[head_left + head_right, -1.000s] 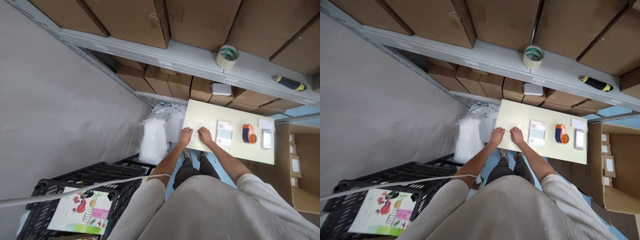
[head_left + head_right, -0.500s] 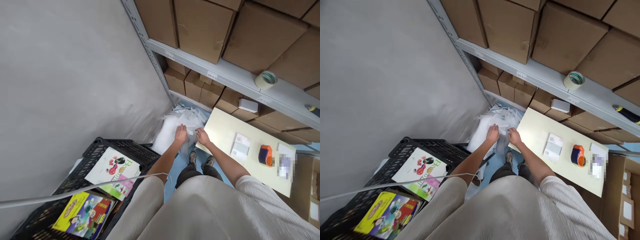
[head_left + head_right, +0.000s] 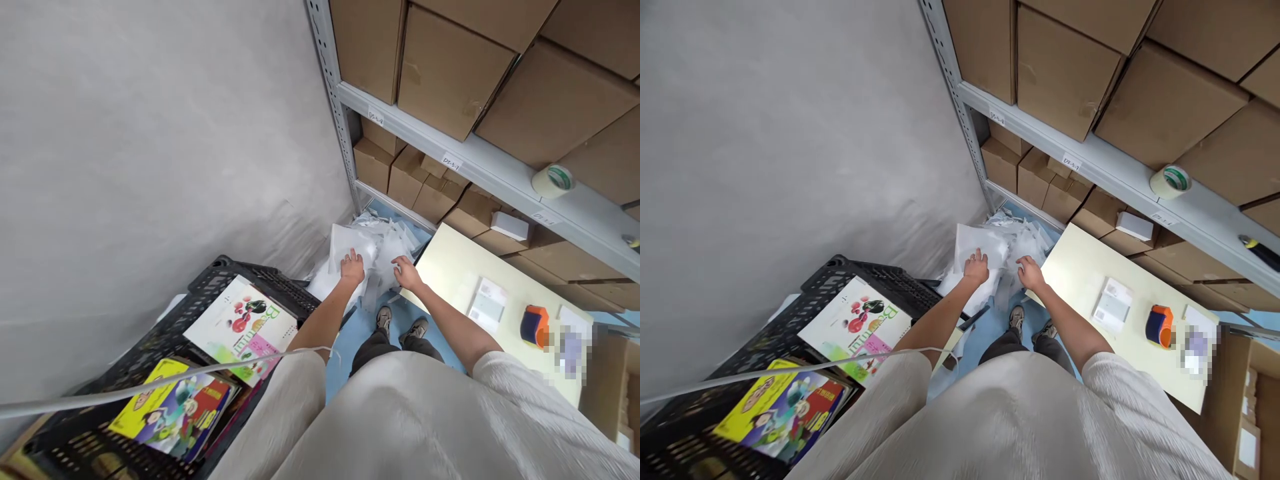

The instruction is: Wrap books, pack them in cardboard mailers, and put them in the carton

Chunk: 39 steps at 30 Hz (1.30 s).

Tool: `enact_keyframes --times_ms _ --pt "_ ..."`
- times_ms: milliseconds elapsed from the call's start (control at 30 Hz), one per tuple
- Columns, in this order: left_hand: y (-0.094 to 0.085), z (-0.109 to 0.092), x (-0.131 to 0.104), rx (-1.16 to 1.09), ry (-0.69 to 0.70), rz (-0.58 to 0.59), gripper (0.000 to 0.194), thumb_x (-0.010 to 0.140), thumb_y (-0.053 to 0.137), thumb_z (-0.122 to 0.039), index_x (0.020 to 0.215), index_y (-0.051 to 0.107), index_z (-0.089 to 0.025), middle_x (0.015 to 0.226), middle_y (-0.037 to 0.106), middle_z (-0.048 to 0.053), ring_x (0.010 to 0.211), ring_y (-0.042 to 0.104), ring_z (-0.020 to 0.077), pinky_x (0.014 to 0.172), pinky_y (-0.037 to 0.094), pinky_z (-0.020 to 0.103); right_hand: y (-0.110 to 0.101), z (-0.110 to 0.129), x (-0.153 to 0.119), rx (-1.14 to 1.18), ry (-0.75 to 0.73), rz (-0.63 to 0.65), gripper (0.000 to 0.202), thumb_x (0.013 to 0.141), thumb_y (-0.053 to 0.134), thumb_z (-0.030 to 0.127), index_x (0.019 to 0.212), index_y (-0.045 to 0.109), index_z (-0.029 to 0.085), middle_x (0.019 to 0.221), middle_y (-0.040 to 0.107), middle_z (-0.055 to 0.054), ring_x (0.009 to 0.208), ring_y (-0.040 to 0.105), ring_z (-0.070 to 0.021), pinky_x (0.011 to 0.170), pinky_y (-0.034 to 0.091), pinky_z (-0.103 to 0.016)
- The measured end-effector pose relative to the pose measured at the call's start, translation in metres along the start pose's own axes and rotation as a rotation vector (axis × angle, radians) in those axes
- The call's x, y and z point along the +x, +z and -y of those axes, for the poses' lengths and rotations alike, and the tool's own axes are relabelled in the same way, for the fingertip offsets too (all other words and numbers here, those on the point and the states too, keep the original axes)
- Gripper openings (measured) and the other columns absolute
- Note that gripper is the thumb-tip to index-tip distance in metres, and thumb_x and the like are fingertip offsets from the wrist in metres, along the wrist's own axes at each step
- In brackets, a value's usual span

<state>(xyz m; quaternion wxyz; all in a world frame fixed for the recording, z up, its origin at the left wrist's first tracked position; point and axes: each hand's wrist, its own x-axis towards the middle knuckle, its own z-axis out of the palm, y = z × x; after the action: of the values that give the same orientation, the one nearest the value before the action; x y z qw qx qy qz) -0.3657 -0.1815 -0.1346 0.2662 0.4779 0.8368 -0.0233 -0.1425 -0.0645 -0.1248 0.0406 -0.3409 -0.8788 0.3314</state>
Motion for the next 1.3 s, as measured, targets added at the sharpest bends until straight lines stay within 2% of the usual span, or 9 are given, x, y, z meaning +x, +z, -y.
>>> enact_keyframes --times_ms 100,200,433,667,833,967,1067,1200,1300 --pt "-0.003 -0.018 -0.002 0.015 0.069 0.031 0.067 0.094 0.061 -0.024 0.159 0.050 -0.012 0.179 0.023 0.027 0.155 0.043 0.0447 0.121 0.043 0.060 -0.005 -0.008 -0.005 -0.004 0.022 -0.016 0.038 0.098 0.049 0.018 0.130 0.070 0.020 0.136 0.063 -0.013 0.112 0.067 -0.0246 0.108 0.053 -0.040" --pt "-0.009 -0.048 -0.001 0.042 0.163 0.006 0.062 0.095 0.060 -0.021 0.156 0.053 -0.016 0.179 0.027 0.023 0.155 0.044 0.0394 0.123 0.042 0.054 -0.015 -0.023 -0.017 0.016 0.058 -0.061 0.037 0.098 0.051 0.018 0.129 0.070 0.021 0.135 0.063 -0.013 0.112 0.066 -0.0250 0.108 0.053 -0.040" --pt "-0.015 -0.154 0.002 0.066 0.463 -0.042 0.056 0.094 0.056 -0.016 0.150 0.058 -0.017 0.177 0.034 0.020 0.153 0.046 0.0377 0.124 0.040 0.053 -0.055 -0.077 -0.079 0.052 0.215 -0.238 0.035 0.097 0.050 0.018 0.125 0.071 0.021 0.131 0.063 -0.013 0.115 0.065 -0.0262 0.108 0.053 -0.042" --pt "0.018 -0.268 -0.015 0.077 0.761 0.052 0.055 0.096 0.054 -0.015 0.150 0.057 -0.020 0.174 0.040 0.017 0.155 0.044 0.0355 0.125 0.038 0.051 -0.089 -0.137 -0.167 0.092 0.422 -0.373 0.037 0.095 0.050 0.017 0.125 0.071 0.020 0.129 0.065 -0.012 0.111 0.066 -0.0253 0.110 0.052 -0.043" --pt "0.050 -0.331 -0.035 0.033 0.906 0.175 0.053 0.097 0.054 -0.016 0.149 0.060 -0.023 0.163 0.053 0.015 0.147 0.053 0.0341 0.123 0.041 0.049 -0.102 -0.174 -0.229 0.066 0.646 -0.436 0.037 0.094 0.052 0.019 0.126 0.072 0.017 0.132 0.066 -0.015 0.125 0.061 -0.0308 0.114 0.049 -0.047" --pt "0.072 -0.369 -0.049 0.075 0.997 0.246 0.050 0.099 0.050 -0.015 0.147 0.061 -0.021 0.157 0.058 0.015 0.141 0.057 0.0323 0.120 0.044 0.046 -0.106 -0.200 -0.266 0.070 0.813 -0.454 0.038 0.093 0.055 0.021 0.128 0.071 0.018 0.138 0.065 -0.016 0.128 0.060 -0.0330 0.114 0.048 -0.048" --pt "0.086 -0.390 -0.056 0.114 1.009 0.280 0.049 0.099 0.050 -0.015 0.147 0.059 -0.021 0.157 0.058 0.015 0.140 0.056 0.0321 0.119 0.044 0.046 -0.104 -0.217 -0.283 0.098 0.868 -0.463 0.040 0.091 0.057 0.021 0.129 0.070 0.018 0.138 0.065 -0.016 0.129 0.059 -0.0325 0.115 0.047 -0.047" --pt "0.096 -0.408 -0.062 0.211 0.944 0.318 0.046 0.101 0.049 -0.018 0.146 0.058 -0.021 0.156 0.056 0.016 0.138 0.057 0.0330 0.114 0.046 0.046 -0.098 -0.232 -0.294 0.181 0.896 -0.476 0.044 0.089 0.057 0.021 0.131 0.068 0.018 0.138 0.066 -0.016 0.129 0.060 -0.0310 0.115 0.048 -0.045" --pt "0.100 -0.413 -0.064 0.274 0.905 0.327 0.044 0.101 0.048 -0.019 0.144 0.057 -0.019 0.154 0.056 0.017 0.137 0.057 0.0336 0.113 0.047 0.046 -0.094 -0.237 -0.295 0.283 0.920 -0.488 0.046 0.088 0.059 0.022 0.133 0.067 0.020 0.132 0.068 -0.013 0.120 0.065 -0.0280 0.112 0.051 -0.043"
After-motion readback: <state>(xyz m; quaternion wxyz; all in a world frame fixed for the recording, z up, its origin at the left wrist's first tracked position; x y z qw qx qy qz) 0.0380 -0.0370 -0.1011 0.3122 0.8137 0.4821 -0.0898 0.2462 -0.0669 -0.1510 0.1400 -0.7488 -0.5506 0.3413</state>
